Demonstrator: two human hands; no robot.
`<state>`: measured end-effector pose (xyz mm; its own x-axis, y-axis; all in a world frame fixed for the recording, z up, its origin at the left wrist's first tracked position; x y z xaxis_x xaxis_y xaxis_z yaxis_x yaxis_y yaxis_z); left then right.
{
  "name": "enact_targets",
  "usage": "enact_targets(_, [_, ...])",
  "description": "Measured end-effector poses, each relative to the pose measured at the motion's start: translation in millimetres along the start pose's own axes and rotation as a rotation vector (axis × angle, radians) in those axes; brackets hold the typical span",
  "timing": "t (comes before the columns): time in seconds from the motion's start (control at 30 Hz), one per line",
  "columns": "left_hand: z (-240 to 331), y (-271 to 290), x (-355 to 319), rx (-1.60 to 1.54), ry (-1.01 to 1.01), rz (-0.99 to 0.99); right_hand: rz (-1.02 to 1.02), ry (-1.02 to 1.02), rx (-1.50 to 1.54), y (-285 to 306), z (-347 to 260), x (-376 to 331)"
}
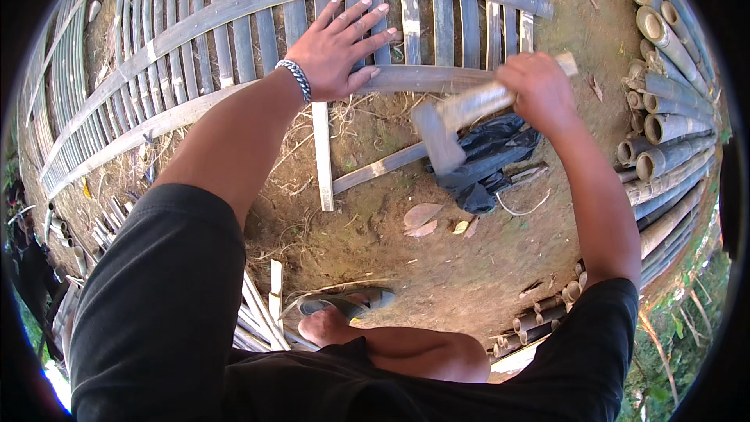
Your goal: The person constructs a bamboo frame by hammering small bamboo strips onto larger bamboo rails with a mallet and then using a hatchet to shape and trim the bamboo pieces.
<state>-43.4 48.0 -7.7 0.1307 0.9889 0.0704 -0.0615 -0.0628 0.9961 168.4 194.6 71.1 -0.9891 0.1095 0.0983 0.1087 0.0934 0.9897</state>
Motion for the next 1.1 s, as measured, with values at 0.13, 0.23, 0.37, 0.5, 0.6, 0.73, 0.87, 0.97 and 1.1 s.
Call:
enact_targets(0.13, [1, 7, 0, 0.015, 0.004, -0.008, -0.077, -0.093, 0.197, -12, -40, -51])
enact_targets(0.23, [-2, 1, 1, 0.005, 0.007, -0.025, -0.101, -0.781, 0.553, -30, -90, -109])
enact_targets(0.37, [1, 3, 1, -0.006, 0.006, -0.012, 0.093, -1.072, 0.726, -59, -170, -154])
enact_targets(0.5, [-1, 2, -2, 0.014, 0.01, -0.006, 0.183, -0.964, 0.516, -64, -156, -128])
enact_targets(0.6, [0, 3, 2, 0.019, -0.003, 0.011, 0.257, -0.875, 0.564, -83, -121, -146])
enact_targets(0.73, [1, 1, -2, 0.02, -0.012, 0.039, 0.168, -0.482, 0.249, -40, -53, -112])
enact_targets(0.87, [0, 3, 2, 0.019, -0.023, 0.053, 0.16, -0.341, 0.232, -38, -37, -102])
enact_targets(0.97, [3, 2, -2, 0.005, -0.02, 0.06, 0.152, -0.463, 0.197, -45, -28, -95])
enact_targets(1.1, [0, 2, 1, 0.004, -0.018, 0.056, 0.326, -0.357, 0.302, -33, -33, -92])
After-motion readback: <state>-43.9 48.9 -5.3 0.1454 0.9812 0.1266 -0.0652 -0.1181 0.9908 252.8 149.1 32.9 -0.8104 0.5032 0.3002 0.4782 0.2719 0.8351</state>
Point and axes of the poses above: each hand's wrist, its own x-axis towards the middle knuckle, its own y-axis out of the back of the hand, z = x × y, the point moved 7 cm from there along x, towards the middle knuckle, and after that the axes turned 10 degrees about z, right-handed, at the moved point
